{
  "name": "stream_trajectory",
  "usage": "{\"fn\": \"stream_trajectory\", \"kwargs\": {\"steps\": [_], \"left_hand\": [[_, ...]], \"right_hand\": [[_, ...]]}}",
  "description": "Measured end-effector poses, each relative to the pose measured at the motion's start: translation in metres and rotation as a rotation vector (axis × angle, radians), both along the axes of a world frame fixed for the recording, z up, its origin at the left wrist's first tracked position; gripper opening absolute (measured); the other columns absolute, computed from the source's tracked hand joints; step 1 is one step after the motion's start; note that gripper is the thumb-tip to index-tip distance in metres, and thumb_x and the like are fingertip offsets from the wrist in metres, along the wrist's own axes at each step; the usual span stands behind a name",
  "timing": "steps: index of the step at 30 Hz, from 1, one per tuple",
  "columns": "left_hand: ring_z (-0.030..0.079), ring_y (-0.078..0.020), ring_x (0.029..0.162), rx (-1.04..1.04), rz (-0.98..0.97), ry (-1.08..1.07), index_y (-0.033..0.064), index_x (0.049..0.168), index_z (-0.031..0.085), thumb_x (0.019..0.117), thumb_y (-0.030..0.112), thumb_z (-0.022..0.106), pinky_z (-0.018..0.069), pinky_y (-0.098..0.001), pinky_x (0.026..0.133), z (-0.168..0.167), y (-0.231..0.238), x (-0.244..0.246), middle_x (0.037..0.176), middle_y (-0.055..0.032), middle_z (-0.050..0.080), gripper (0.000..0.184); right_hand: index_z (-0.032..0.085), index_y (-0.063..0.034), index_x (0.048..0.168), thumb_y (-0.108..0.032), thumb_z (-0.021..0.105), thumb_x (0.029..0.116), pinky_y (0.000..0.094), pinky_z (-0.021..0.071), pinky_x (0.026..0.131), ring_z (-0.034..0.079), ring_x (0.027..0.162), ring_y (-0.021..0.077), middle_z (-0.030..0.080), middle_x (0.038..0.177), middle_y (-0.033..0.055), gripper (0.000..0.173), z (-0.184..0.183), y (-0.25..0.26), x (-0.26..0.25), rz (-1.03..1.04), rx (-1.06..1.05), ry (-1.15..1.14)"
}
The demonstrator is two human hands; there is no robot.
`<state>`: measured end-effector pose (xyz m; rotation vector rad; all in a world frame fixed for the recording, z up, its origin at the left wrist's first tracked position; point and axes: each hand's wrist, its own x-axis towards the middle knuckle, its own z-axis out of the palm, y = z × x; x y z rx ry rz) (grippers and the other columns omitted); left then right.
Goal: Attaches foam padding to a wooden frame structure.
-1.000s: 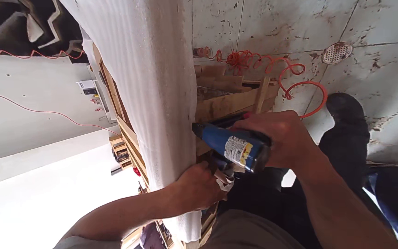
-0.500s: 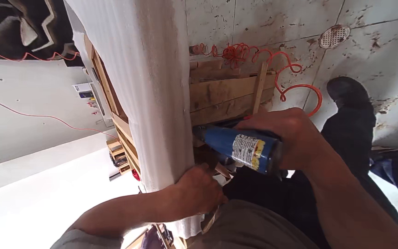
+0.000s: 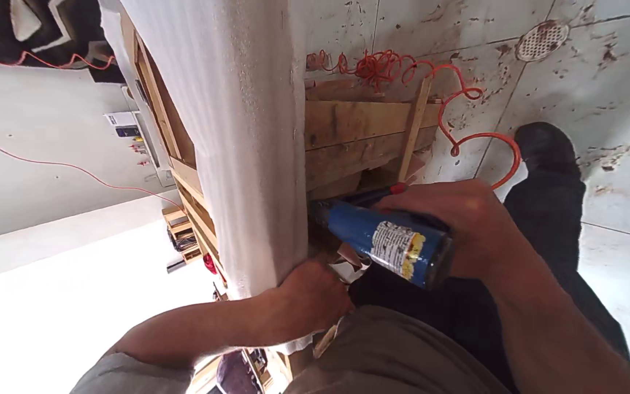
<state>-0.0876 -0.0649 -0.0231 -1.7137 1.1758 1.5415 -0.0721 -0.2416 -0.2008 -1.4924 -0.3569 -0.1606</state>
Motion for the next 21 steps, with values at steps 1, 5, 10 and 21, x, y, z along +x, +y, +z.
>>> {"fn": "stream_trajectory", "kwargs": {"steps": [1,5,10,21], "left_hand": [[0.064,-0.0271,0.058,-0.003,0.006,-0.011,0.0035,0.077,0.067,0.1087,0.038,0.043,0.0529,-0.0433,0.067,0.001,0.001,-0.003,0.060,-0.0099,0.061,0.052],[0.064,-0.0280,0.060,-0.001,0.001,-0.038,0.0026,0.078,0.066,0.1092,0.038,0.041,0.0521,-0.0434,0.065,0.000,0.004,-0.010,0.061,-0.0105,0.060,0.053],[0.063,-0.0264,0.056,-0.080,0.016,-0.078,0.0053,0.071,0.065,0.1073,0.039,0.045,0.0521,-0.0420,0.061,0.002,0.015,-0.027,0.057,-0.0086,0.058,0.053],[0.063,-0.0276,0.058,-0.070,0.024,-0.126,0.0053,0.077,0.067,0.1059,0.031,0.049,0.0525,-0.0428,0.060,0.004,0.016,-0.041,0.062,-0.0095,0.060,0.042]], "right_hand": [[0.079,-0.0153,0.100,-0.040,0.063,0.0849,0.0331,0.0522,0.058,0.067,0.071,0.0083,0.072,0.078,-0.0006,0.033,0.000,0.005,-0.004,0.006,-0.001,-0.001],[0.079,-0.0138,0.098,-0.040,0.063,0.0827,0.0360,0.0537,0.058,0.069,0.072,0.0105,0.074,0.080,0.0002,0.034,0.001,0.022,-0.014,-0.002,-0.009,-0.002],[0.079,-0.0132,0.097,-0.042,0.062,0.0847,0.0351,0.0493,0.054,0.066,0.067,0.0118,0.070,0.075,0.0011,0.036,0.006,0.018,-0.033,-0.029,-0.066,0.002],[0.078,-0.0131,0.100,-0.044,0.061,0.0849,0.0347,0.0506,0.058,0.067,0.070,0.0120,0.072,0.078,0.0027,0.038,0.004,0.031,-0.062,0.040,-0.022,0.036]]}}
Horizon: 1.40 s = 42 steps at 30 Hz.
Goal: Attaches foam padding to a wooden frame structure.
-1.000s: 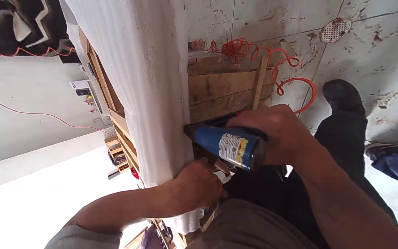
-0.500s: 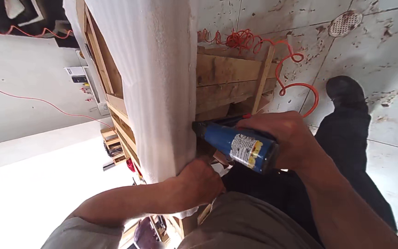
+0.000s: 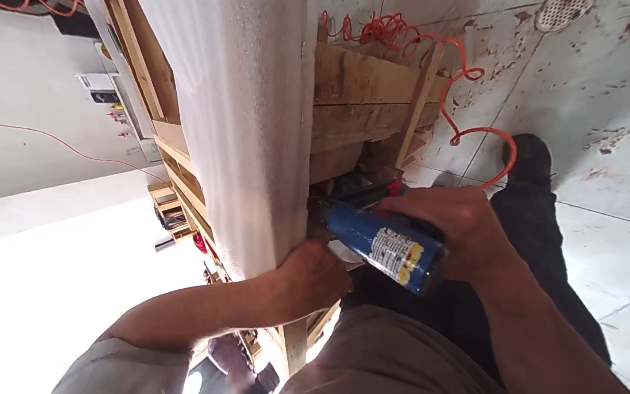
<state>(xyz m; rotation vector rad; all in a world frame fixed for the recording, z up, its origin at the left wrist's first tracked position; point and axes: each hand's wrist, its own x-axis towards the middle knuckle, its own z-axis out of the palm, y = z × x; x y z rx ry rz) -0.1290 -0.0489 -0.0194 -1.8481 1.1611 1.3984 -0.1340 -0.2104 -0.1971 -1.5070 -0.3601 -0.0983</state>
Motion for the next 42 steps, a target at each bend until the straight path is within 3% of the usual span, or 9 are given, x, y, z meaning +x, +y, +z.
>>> {"fn": "stream_trajectory", "kwargs": {"steps": [5,11,14,17,22,26,33,39,42], "left_hand": [[0.067,-0.0290,0.065,-0.075,0.018,-0.001,0.0046,0.081,0.068,0.1056,0.028,0.051,0.0540,-0.0441,0.064,-0.002,0.008,-0.013,0.067,-0.0109,0.064,0.038],[0.066,-0.0185,0.096,-1.037,0.410,-0.386,0.0130,0.101,0.071,0.1065,0.033,0.053,0.0498,-0.0358,0.094,0.053,0.043,-0.056,0.095,-0.0039,0.072,0.027],[0.066,-0.0132,0.102,-0.994,0.803,-0.896,0.0073,0.103,0.069,0.1067,0.034,0.047,0.0522,-0.0328,0.095,0.083,0.097,-0.072,0.100,-0.0060,0.072,0.035],[0.064,-0.0118,0.097,-0.784,1.296,-1.162,-0.0088,0.126,0.058,0.1053,0.034,0.047,0.0541,-0.0305,0.085,0.085,0.150,-0.090,0.109,-0.0146,0.067,0.049],[0.063,-0.0032,0.073,-0.788,1.940,-0.953,0.0000,0.139,0.043,0.1074,0.030,0.035,0.0554,-0.0234,0.066,0.076,0.175,-0.096,0.090,0.0030,0.062,0.045],[0.071,-0.0138,0.095,-1.089,2.136,-0.786,-0.0011,0.148,0.037,0.1051,0.018,0.048,0.0614,-0.0358,0.087,0.077,0.160,-0.087,0.109,-0.0063,0.069,0.049],[0.074,-0.0131,0.086,-1.201,2.156,-0.840,-0.0008,0.112,0.065,0.0993,-0.004,0.055,0.0633,-0.0327,0.081,0.080,0.164,-0.081,0.094,-0.0034,0.075,0.017],[0.073,-0.0121,0.085,-1.220,2.156,-0.794,0.0004,0.108,0.066,0.0973,-0.005,0.058,0.0625,-0.0319,0.082,0.081,0.170,-0.084,0.092,-0.0023,0.075,0.014],[0.072,-0.0103,0.086,-1.219,2.153,-0.642,0.0026,0.108,0.067,0.1002,0.001,0.055,0.0621,-0.0307,0.082,0.084,0.179,-0.083,0.093,-0.0007,0.075,0.015]], "right_hand": [[0.078,-0.0115,0.100,-0.045,0.062,0.0853,0.0367,0.0528,0.059,0.069,0.072,0.0131,0.074,0.081,0.0041,0.040,-0.001,0.018,-0.021,-0.024,0.007,0.001],[0.077,-0.0051,0.102,-0.042,0.070,0.0848,0.0299,0.0581,0.074,0.071,0.083,0.0096,0.075,0.087,0.0078,0.041,0.009,0.016,-0.048,-0.109,0.067,0.022],[0.074,-0.0014,0.105,-0.036,0.076,0.0822,0.0251,0.0590,0.086,0.072,0.093,0.0056,0.077,0.095,0.0092,0.042,0.023,0.007,-0.063,-0.127,0.078,0.042],[0.074,0.0015,0.105,-0.032,0.077,0.0778,0.0270,0.0591,0.087,0.073,0.092,0.0072,0.077,0.096,0.0107,0.043,0.033,0.005,-0.067,-0.146,0.017,0.051],[0.073,0.0021,0.101,-0.023,0.079,0.0740,0.0247,0.0596,0.084,0.072,0.088,0.0032,0.076,0.092,0.0071,0.038,0.036,0.013,-0.056,-0.135,0.061,0.106],[0.073,-0.0013,0.095,-0.023,0.079,0.0720,0.0274,0.0600,0.078,0.071,0.082,0.0034,0.075,0.088,0.0045,0.033,0.036,0.021,-0.044,-0.115,0.055,0.185],[0.074,-0.0007,0.097,-0.022,0.079,0.0709,0.0257,0.0599,0.077,0.071,0.082,0.0026,0.075,0.088,0.0047,0.034,0.041,0.018,-0.040,-0.083,0.078,0.151],[0.074,0.0006,0.094,-0.024,0.079,0.0693,0.0288,0.0593,0.075,0.071,0.080,0.0062,0.075,0.085,0.0075,0.036,0.049,0.018,-0.035,-0.125,0.031,0.100],[0.067,0.0054,0.105,-0.019,0.084,0.0722,0.0234,0.0601,0.088,0.071,0.093,0.0016,0.075,0.098,0.0042,0.044,0.057,-0.003,-0.040,-0.208,0.085,0.209]]}}
